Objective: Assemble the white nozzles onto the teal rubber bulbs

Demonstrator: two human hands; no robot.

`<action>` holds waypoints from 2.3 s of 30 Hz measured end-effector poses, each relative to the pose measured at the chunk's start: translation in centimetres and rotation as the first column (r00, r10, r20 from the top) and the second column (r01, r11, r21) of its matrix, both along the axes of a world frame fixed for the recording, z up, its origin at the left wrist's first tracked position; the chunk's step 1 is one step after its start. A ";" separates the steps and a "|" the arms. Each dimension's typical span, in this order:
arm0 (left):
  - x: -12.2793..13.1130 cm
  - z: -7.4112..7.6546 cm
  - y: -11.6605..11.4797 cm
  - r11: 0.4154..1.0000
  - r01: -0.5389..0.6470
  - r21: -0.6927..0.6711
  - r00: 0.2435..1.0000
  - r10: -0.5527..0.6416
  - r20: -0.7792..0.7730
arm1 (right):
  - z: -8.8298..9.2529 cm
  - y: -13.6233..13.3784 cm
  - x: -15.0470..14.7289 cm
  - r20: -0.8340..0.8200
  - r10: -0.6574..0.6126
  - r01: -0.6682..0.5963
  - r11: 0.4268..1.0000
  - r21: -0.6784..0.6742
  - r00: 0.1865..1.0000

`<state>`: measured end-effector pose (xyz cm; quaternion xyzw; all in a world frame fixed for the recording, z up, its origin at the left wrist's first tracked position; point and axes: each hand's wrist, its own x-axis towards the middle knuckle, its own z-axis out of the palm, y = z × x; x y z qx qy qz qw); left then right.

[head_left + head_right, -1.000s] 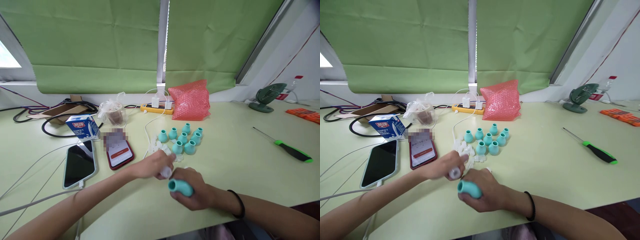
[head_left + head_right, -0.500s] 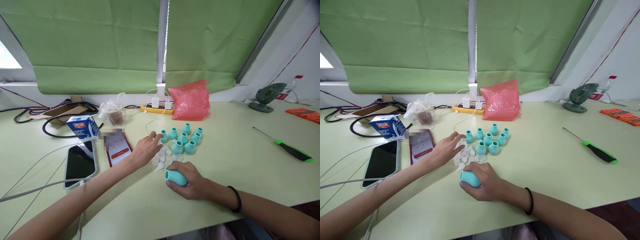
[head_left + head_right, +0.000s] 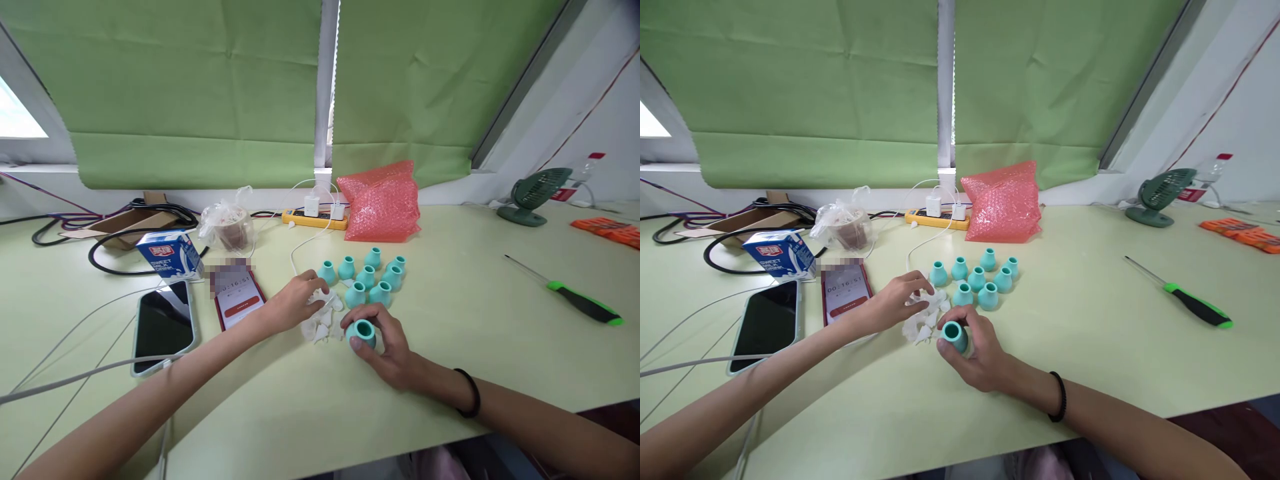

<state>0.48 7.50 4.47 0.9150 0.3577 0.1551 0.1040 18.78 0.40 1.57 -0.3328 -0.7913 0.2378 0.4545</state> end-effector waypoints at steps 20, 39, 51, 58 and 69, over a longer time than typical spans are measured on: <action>-1.2 -1.9 -4.8 0.949 -0.015 0.315 0.986 -0.037 0.160 | 5.6 13.0 1.9 0.299 -0.391 0.354 0.919 0.171 0.870; -1.5 -4.2 -6.6 0.995 0.037 0.091 0.998 -0.032 -0.062 | 4.2 15.1 0.9 0.520 -0.413 0.335 0.911 0.241 0.748; -1.2 -5.0 -6.5 0.991 -0.033 0.128 0.986 0.053 -0.158 | -0.9 2.8 1.4 0.685 -0.199 -0.115 0.916 0.383 0.701; -1.2 -4.2 -6.7 0.985 0.089 0.151 0.977 -0.057 -0.204 | -0.8 3.0 1.4 0.679 -0.123 -0.050 0.972 0.229 0.724; -0.3 -4.7 -6.1 0.934 -0.041 0.354 0.998 0.053 -0.025 | -2.1 3.4 1.8 0.463 -0.001 -0.117 0.967 0.226 0.887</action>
